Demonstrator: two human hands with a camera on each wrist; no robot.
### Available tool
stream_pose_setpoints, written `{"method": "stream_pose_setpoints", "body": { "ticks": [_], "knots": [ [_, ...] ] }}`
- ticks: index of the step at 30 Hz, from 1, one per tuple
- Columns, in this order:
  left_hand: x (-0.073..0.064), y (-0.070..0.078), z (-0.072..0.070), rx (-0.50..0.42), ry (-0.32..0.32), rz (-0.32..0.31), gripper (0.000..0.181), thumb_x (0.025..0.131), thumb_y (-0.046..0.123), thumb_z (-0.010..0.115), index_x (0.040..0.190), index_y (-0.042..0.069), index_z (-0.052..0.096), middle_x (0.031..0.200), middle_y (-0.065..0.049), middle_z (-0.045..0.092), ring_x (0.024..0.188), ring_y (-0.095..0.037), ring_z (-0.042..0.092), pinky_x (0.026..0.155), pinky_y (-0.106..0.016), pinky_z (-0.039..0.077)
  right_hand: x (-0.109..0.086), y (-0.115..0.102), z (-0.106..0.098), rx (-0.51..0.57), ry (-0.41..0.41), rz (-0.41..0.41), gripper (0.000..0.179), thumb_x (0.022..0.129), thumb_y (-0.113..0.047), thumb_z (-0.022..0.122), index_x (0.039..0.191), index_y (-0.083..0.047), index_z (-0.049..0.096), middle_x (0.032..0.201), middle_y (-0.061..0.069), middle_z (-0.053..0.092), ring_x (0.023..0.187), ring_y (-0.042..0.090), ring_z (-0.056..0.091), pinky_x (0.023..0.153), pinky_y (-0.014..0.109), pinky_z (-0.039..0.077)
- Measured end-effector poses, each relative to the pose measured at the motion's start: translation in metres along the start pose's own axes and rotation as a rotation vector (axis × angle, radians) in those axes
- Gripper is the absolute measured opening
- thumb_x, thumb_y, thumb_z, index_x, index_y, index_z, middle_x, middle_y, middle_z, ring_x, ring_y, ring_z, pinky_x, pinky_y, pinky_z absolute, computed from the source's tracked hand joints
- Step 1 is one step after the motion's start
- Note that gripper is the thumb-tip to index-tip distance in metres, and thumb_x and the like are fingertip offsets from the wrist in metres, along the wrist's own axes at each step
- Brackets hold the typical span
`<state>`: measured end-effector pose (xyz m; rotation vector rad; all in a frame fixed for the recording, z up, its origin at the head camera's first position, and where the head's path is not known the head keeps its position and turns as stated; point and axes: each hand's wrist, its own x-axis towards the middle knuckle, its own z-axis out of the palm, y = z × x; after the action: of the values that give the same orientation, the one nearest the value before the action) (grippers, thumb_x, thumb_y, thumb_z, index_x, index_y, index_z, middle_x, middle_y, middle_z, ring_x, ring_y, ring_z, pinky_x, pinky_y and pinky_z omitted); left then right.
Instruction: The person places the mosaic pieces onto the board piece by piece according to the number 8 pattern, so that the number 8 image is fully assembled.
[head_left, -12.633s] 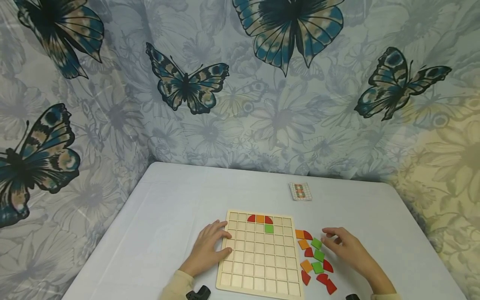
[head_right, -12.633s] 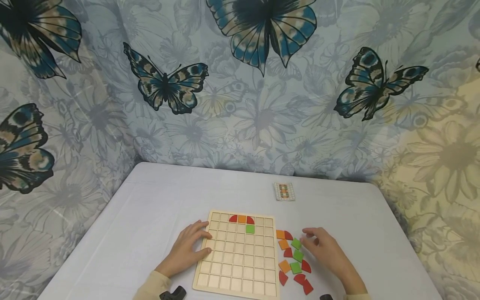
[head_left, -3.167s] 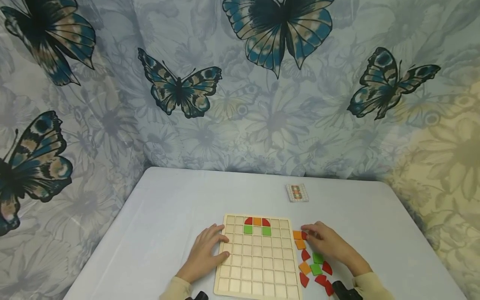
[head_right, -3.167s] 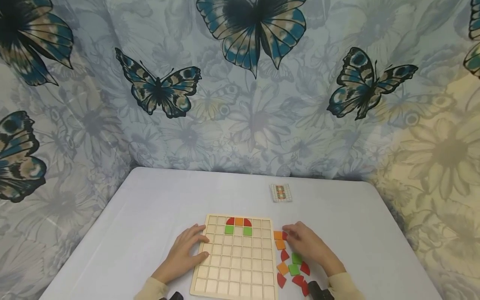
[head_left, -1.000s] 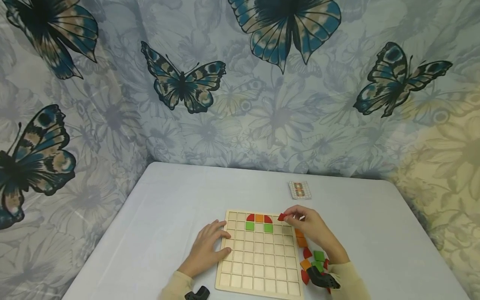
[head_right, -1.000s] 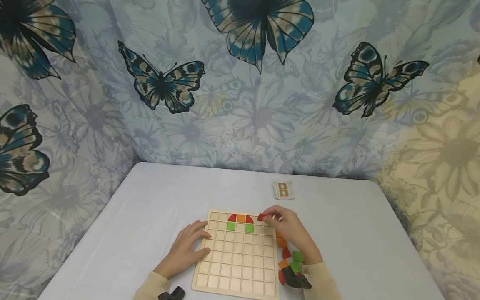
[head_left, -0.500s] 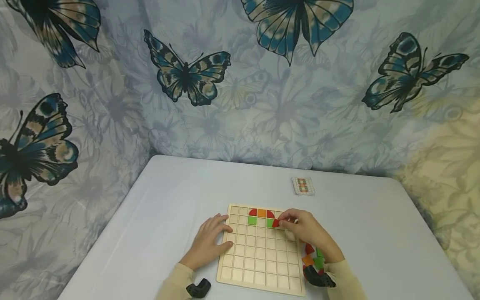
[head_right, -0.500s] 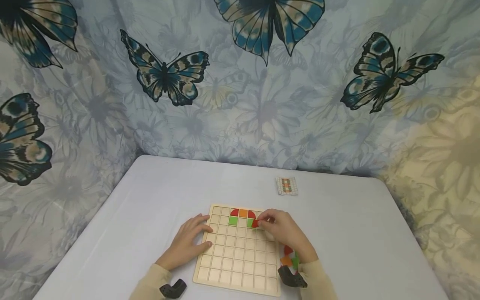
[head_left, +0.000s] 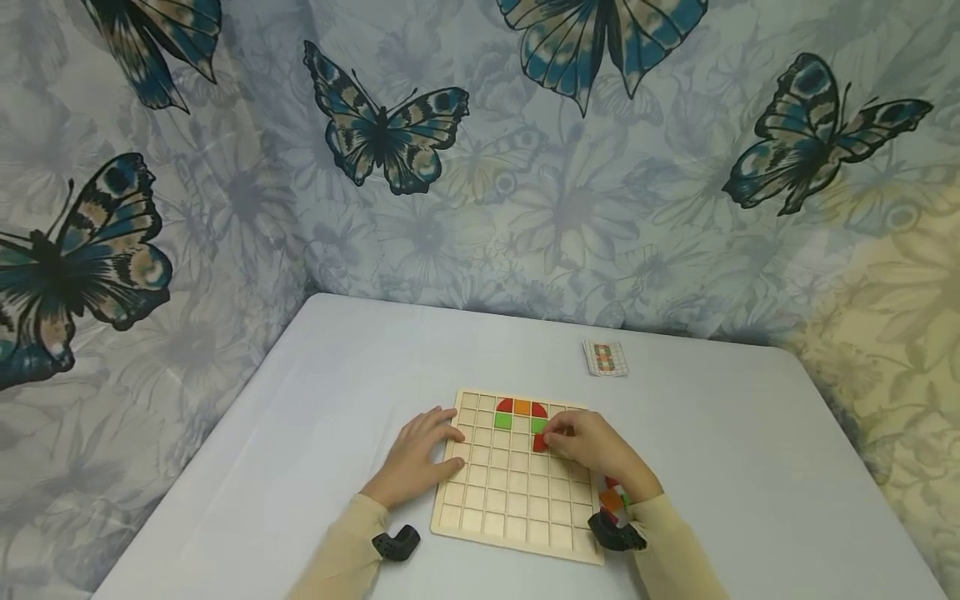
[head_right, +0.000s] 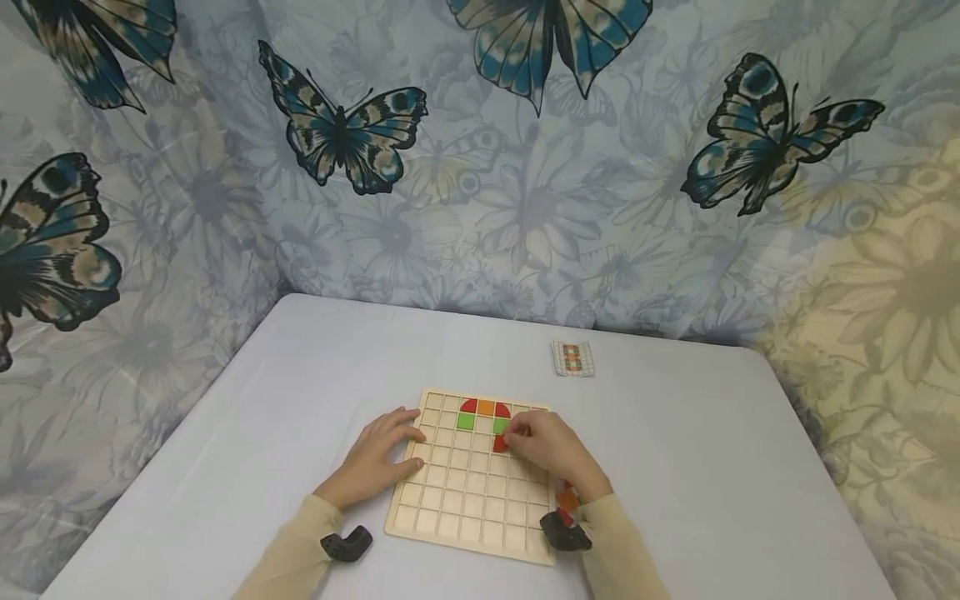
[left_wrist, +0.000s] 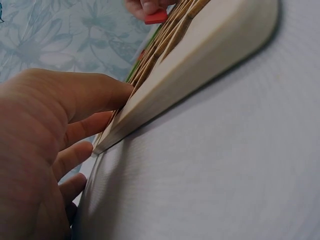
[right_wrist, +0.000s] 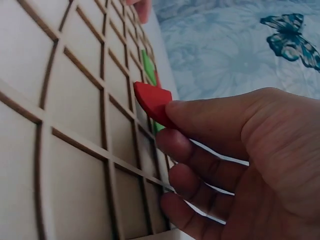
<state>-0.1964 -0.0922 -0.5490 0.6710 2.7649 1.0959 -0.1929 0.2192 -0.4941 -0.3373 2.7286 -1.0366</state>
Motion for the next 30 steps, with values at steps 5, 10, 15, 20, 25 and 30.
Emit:
{"method": "stream_pose_setpoints", "body": {
  "ticks": [5,10,15,20,25,30],
  "knots": [
    [0.005,0.001,-0.005,-0.006,-0.015,0.028,0.025,0.092,0.032,0.072,0.115,0.025,0.065,0.160,-0.001,0.042,0.156,-0.030,0.026,0.129,-0.056,0.015,0.003,-0.002,0.004,-0.056,0.038,0.005,0.008,0.097,-0.020,0.067,0.092,-0.018,0.073,0.088,-0.004,0.068,0.080,0.012,0.054,0.070,0.026,0.047],
    [0.005,0.002,-0.009,-0.017,-0.013,0.037,0.025,0.092,0.030,0.072,0.115,0.025,0.065,0.159,-0.002,0.044,0.155,-0.031,0.027,0.128,-0.057,0.016,0.006,-0.006,0.007,-0.098,0.063,0.021,0.007,0.097,-0.020,0.068,0.092,-0.017,0.073,0.088,-0.004,0.068,0.081,0.012,0.054,0.072,0.028,0.047],
    [-0.001,0.001,-0.004,-0.038,0.005,0.027,0.023,0.091,0.030,0.073,0.113,0.026,0.066,0.158,-0.003,0.045,0.155,-0.032,0.028,0.127,-0.058,0.017,0.003,-0.004,0.013,-0.107,0.078,0.025,0.005,0.096,-0.020,0.068,0.094,-0.016,0.071,0.086,-0.003,0.066,0.079,0.012,0.053,0.071,0.028,0.046],
    [-0.004,0.001,0.001,-0.038,0.002,0.028,0.023,0.091,0.031,0.073,0.112,0.026,0.066,0.157,-0.004,0.046,0.154,-0.034,0.029,0.126,-0.061,0.018,-0.001,-0.002,0.015,-0.050,0.080,0.046,0.003,0.096,-0.017,0.069,0.095,-0.015,0.067,0.081,-0.003,0.062,0.073,0.012,0.052,0.065,0.025,0.044],
    [-0.006,0.001,0.004,-0.035,-0.013,0.035,0.024,0.092,0.033,0.072,0.114,0.026,0.066,0.158,-0.004,0.045,0.154,-0.034,0.029,0.125,-0.063,0.019,-0.007,-0.001,0.018,-0.043,0.078,0.058,0.004,0.095,-0.016,0.070,0.095,-0.015,0.066,0.077,-0.004,0.059,0.070,0.012,0.050,0.060,0.022,0.041],
    [-0.004,0.001,-0.002,-0.035,0.018,0.038,0.022,0.092,0.030,0.071,0.112,0.026,0.065,0.157,-0.005,0.046,0.153,-0.035,0.030,0.125,-0.062,0.019,0.000,-0.005,0.015,-0.038,0.086,0.044,0.006,0.097,-0.020,0.068,0.098,-0.015,0.067,0.077,-0.003,0.058,0.069,0.012,0.050,0.059,0.023,0.040]
  ]
}}
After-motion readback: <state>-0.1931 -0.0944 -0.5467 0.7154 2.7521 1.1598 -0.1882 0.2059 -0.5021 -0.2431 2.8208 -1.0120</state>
